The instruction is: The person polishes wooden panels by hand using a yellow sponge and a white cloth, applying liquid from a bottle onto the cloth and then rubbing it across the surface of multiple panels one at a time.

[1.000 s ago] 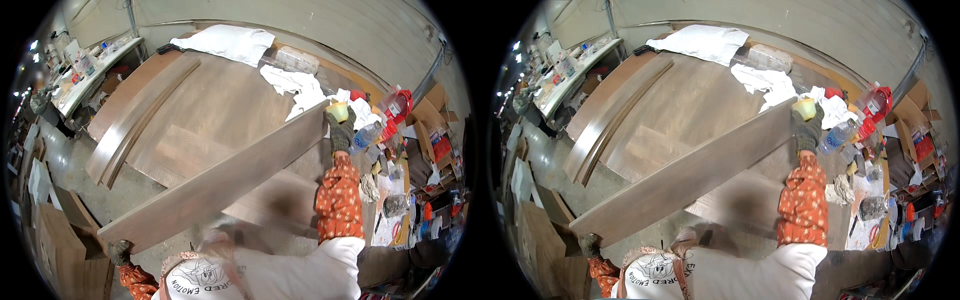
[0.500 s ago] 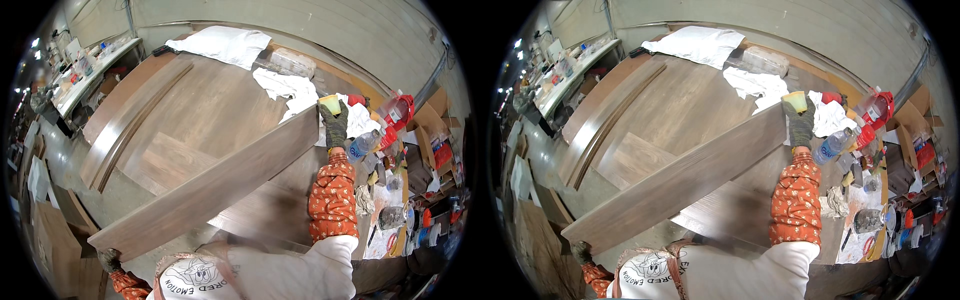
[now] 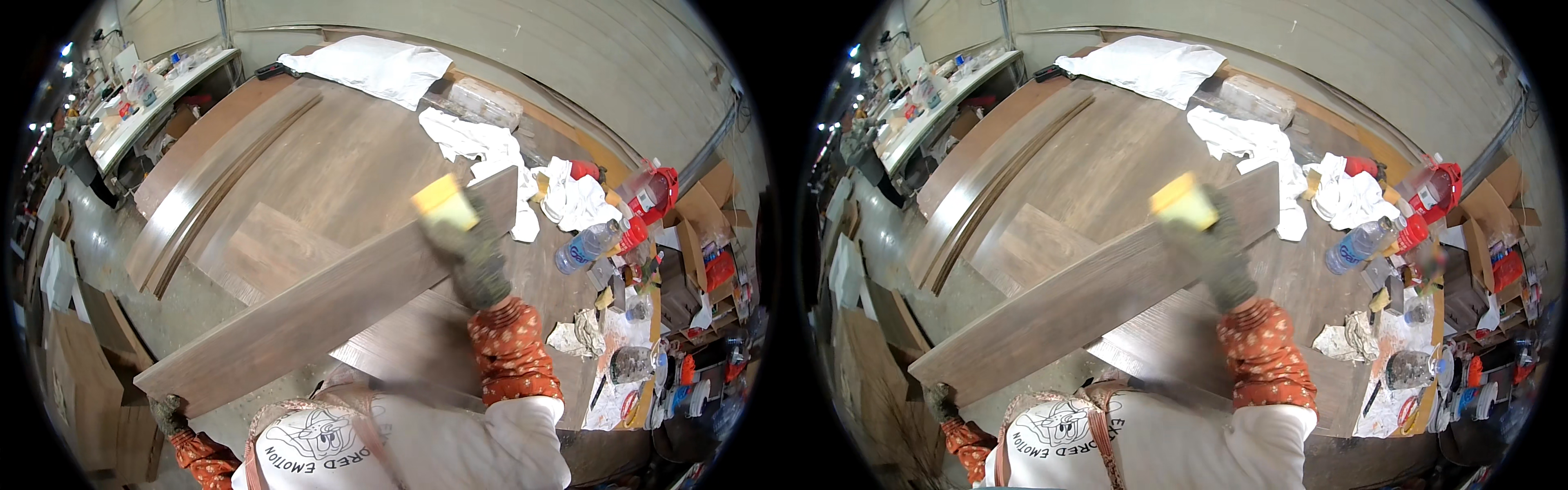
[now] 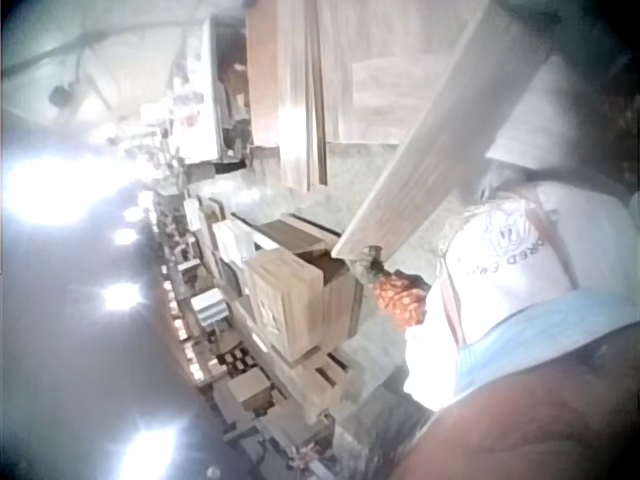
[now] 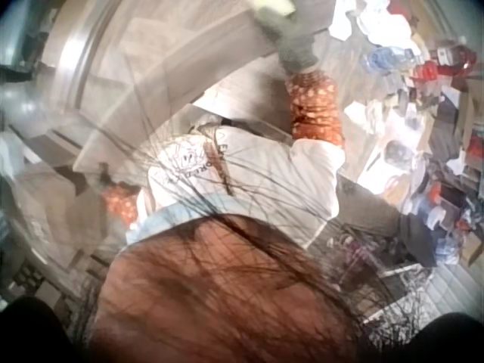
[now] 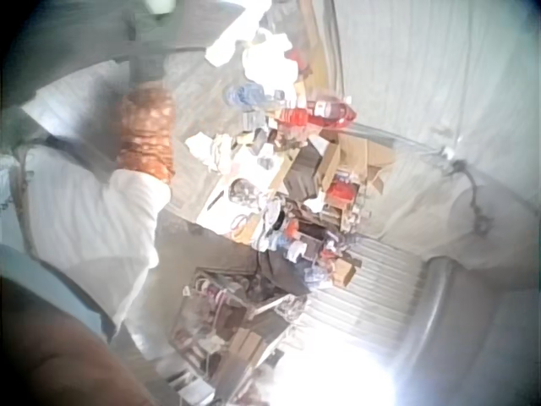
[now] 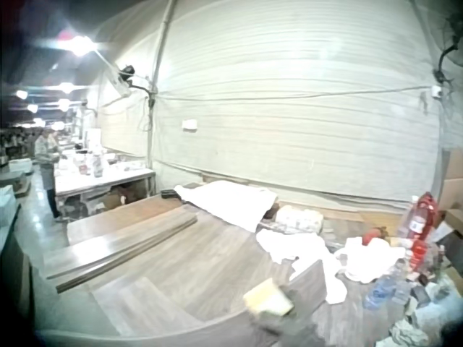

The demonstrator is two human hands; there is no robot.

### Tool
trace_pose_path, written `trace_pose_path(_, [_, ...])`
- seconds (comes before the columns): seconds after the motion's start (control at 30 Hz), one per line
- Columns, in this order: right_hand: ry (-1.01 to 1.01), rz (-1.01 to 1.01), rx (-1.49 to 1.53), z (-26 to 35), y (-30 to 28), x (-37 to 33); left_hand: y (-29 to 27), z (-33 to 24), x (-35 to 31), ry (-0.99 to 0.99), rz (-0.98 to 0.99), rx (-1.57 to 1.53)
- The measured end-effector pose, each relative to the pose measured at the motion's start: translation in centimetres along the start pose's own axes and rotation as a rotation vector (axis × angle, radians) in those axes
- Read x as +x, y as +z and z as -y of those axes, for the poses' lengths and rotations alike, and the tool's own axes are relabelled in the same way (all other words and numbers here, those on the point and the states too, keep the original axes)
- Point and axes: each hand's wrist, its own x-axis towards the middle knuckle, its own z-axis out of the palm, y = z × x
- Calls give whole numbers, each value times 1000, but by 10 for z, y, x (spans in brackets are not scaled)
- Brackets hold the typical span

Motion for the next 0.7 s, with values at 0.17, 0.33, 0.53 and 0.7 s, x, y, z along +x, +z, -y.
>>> trace_pose_path(0.17, [-268, -506, -463, 37, -62, 56, -41, 62, -1, 93, 0, 118])
trace_pose_path(0.33, [-391, -617, -740, 28, -148, 96, -4, 83, 7, 61, 38, -31])
trace_pose_path(0.53, [-359, -218, -740, -18, -44, 40, -22, 74, 2, 685, 13, 1348])
trace_pose_path(0.7, [-966, 98, -947, -40, 120, -57, 1, 42, 4, 97, 274, 413])
